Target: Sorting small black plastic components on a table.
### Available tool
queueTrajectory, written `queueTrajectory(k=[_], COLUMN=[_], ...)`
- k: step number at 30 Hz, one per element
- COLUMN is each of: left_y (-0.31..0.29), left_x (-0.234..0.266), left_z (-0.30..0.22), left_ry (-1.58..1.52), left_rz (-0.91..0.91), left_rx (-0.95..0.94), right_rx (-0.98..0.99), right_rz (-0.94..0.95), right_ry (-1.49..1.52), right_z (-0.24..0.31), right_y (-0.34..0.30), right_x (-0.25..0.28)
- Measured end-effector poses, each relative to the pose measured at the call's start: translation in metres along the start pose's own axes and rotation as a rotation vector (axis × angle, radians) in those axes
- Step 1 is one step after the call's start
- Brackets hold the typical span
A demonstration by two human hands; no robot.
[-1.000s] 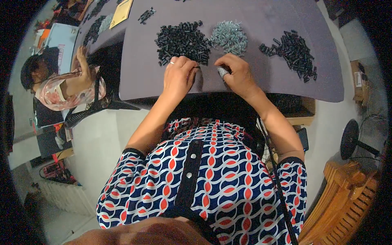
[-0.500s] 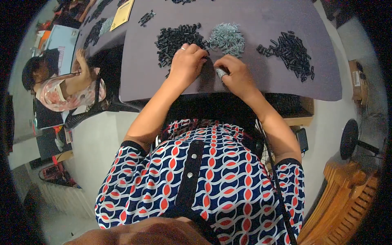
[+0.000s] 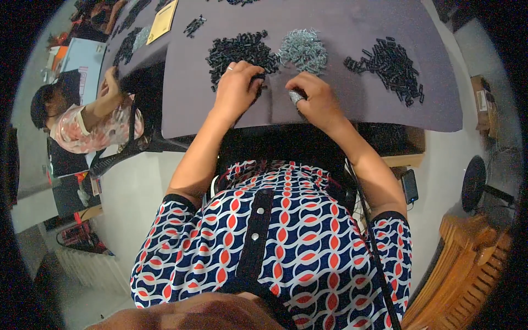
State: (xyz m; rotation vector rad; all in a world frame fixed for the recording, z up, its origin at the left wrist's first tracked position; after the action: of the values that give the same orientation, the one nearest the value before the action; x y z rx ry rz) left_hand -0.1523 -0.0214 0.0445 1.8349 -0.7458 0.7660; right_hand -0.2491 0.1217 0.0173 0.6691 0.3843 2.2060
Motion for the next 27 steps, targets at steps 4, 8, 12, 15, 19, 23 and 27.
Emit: queueTrajectory(k=[4,8,12,15,19,23,27], left_y=[0.0,0.002,0.004,0.002,-0.001,0.0,0.011], left_x=[-0.003,-0.001,0.001,0.001,0.006,0.004,0.001], left_z=[0.001,0.0,0.001,0.003,0.002,0.002,-0.002], left_ry=[-0.009,-0.007,-0.028,-0.054,-0.081,-0.086,-0.102], left_rz=[0.006,0.032,0.051,0.03,-0.009,-0.005,-0.041], left_rx=[-0.006,0.023,0.051,0.053,0.064,0.044,-0.035], right_rx=[-0.007,-0.015,-0.006,0.004,0.001,-0.001,-0.02], right_rz=[-0.003,-0.001,-0.009,-0.012,0.002,-0.002,-0.001], right_ry=[0.008,0.0,-0.005,-0.006,-0.019,-0.019,-0.029], right_z=[-0.003,0.001,0.0,0.0,0.002,0.003,0.003], right_y=[-0.001,0.0,0.001,0.001,0.002,0.003,0.003], right_x=[0.0,0.0,-0.001,-0.001,0.0,0.001,0.001])
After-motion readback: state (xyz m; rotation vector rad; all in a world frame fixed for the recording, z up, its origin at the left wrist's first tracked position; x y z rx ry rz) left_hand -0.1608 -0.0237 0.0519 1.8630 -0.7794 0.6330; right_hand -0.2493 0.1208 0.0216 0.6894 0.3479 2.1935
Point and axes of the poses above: each hand's wrist, its own y-axis towards the middle knuckle, its own x-axis out of the back of the hand, z = x × y, the point moved 8 cm from there along y, towards the middle knuckle, and after that the axes turned 13 degrees about -z, right-handed, at the moved point
